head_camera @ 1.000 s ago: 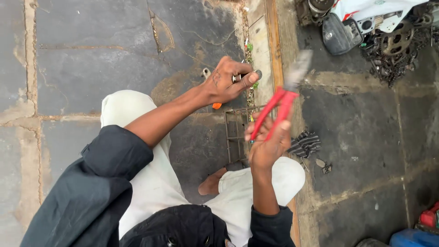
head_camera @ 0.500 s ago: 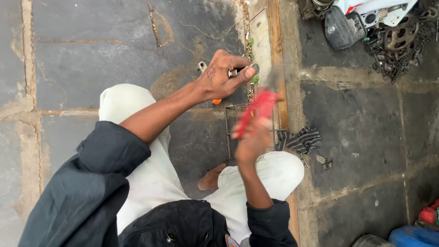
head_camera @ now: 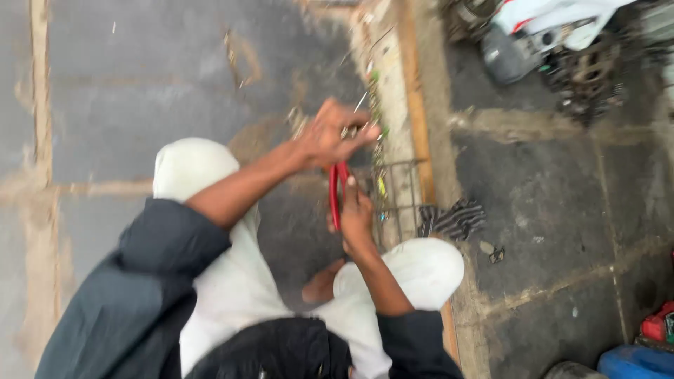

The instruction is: The person sits on the ground holding a motorcycle brake caliper, clamps it in locking pliers, and works on it with pliers and a socket wrench. They then position an orange funnel with a hose on the caliper and pour fluid into it.

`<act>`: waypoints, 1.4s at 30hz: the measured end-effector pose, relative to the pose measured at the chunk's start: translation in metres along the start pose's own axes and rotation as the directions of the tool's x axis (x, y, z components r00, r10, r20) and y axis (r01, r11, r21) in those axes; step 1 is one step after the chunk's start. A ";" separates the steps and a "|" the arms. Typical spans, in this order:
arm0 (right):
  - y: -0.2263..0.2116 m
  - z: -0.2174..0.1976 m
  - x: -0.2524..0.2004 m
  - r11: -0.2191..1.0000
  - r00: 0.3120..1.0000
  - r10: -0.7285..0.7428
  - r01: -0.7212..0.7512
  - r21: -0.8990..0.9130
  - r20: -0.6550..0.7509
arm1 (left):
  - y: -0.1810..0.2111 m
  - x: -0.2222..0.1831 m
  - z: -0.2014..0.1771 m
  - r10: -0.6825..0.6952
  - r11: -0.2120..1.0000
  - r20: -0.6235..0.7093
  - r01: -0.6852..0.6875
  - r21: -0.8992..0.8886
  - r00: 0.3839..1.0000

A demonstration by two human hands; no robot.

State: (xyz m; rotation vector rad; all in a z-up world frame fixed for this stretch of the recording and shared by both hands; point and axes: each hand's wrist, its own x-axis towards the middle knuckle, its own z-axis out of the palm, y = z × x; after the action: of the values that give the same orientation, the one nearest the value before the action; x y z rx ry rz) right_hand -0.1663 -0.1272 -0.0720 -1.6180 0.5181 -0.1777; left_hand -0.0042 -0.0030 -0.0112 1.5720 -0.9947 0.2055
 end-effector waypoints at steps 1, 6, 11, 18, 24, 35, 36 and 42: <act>-0.010 0.005 0.000 0.992 0.991 0.126 -0.125 -0.015 0.053 | -0.006 -0.011 0.004 -0.078 0.996 0.036 0.077 0.039 0.996; -0.032 -0.020 0.009 0.898 0.971 0.228 -0.240 0.368 0.077 | 0.003 0.030 -0.025 -0.334 0.924 -0.216 0.273 -0.267 0.918; -0.027 -0.037 0.004 0.875 0.972 0.187 -0.229 0.427 0.139 | 0.006 0.043 -0.054 -0.589 0.715 -0.244 0.356 -0.602 0.770; -0.031 -0.023 -0.007 0.817 0.917 0.233 -0.365 0.446 0.323 | 0.003 0.042 -0.058 -0.657 0.445 -0.131 0.241 -0.863 0.742; -0.005 -0.016 -0.006 0.836 0.933 0.121 -0.279 0.473 0.338 | 0.005 0.042 -0.051 -0.672 0.482 -0.175 0.246 -0.841 0.720; 0.007 -0.021 0.015 0.698 0.927 0.018 -0.280 0.659 0.375 | -0.003 0.046 -0.031 -0.815 0.538 -0.394 0.304 -0.786 0.424; 0.002 -0.020 0.012 0.690 0.923 0.032 -0.298 0.659 0.383 | -0.001 0.047 -0.032 -0.830 0.528 -0.405 0.308 -0.791 0.383; 0.003 -0.019 0.008 0.627 0.901 0.017 -0.347 0.697 0.433 | -0.009 0.048 -0.026 -0.827 0.562 -0.496 0.359 -0.745 0.265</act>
State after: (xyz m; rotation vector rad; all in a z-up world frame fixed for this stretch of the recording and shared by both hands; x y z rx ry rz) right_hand -0.1673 -0.1478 -0.0740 -0.7069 0.2312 0.0892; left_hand 0.0416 -0.0036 0.0195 1.0250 0.4103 0.0771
